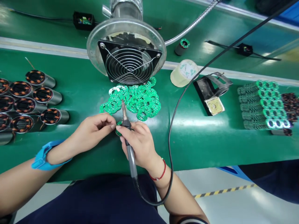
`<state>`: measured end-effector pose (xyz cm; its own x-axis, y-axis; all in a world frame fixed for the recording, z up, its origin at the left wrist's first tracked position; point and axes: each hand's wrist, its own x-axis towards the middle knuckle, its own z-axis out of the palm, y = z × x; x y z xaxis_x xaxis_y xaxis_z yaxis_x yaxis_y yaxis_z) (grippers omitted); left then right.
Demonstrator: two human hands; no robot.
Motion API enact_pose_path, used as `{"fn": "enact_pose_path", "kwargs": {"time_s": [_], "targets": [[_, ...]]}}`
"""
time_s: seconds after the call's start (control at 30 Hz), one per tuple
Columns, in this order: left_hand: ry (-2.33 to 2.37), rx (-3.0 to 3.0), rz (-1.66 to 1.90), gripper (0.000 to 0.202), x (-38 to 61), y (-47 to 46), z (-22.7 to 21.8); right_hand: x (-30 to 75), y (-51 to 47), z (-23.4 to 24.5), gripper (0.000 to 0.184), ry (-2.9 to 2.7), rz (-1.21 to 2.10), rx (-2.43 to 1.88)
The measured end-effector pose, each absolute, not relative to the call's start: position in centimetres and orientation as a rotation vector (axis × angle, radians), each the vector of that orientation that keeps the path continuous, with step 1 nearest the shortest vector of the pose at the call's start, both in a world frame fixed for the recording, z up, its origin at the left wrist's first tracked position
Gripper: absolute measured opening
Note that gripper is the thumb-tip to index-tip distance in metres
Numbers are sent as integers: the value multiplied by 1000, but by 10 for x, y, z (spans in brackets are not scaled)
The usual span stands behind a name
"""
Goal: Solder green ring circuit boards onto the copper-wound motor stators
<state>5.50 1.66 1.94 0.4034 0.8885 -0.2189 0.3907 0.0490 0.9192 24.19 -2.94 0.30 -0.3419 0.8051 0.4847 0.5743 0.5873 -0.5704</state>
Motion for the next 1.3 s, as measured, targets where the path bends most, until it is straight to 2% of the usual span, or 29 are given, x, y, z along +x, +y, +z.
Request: {"fn": "enact_pose_path", "kwargs": {"time_s": [0.13, 0.3, 0.73, 0.9, 1.13, 1.2, 1.3], "targets": [[1238, 1749, 580, 11, 58, 16, 21, 242, -33, 1, 41, -1847, 479, -1151], [1301, 1817, 555, 11, 59, 13, 20, 248, -43, -5, 32, -1613, 443, -1155], [1350, 1944, 582, 14, 62, 10, 21, 250, -42, 1, 24, -1600, 474, -1033], [1358, 2001, 548, 13, 62, 10, 21, 247, -40, -2, 35, -1638, 484, -1102], [1356, 2001, 541, 15, 63, 9, 18, 243, -27, 3, 61, -2143, 677, -1102], [1363, 1955, 524, 12, 62, 10, 19, 243, -26, 3, 61, -2134, 711, -1133], [1330, 1813, 424, 9, 57, 12, 21, 245, -26, 1, 53, -2092, 673, -1245]]}}
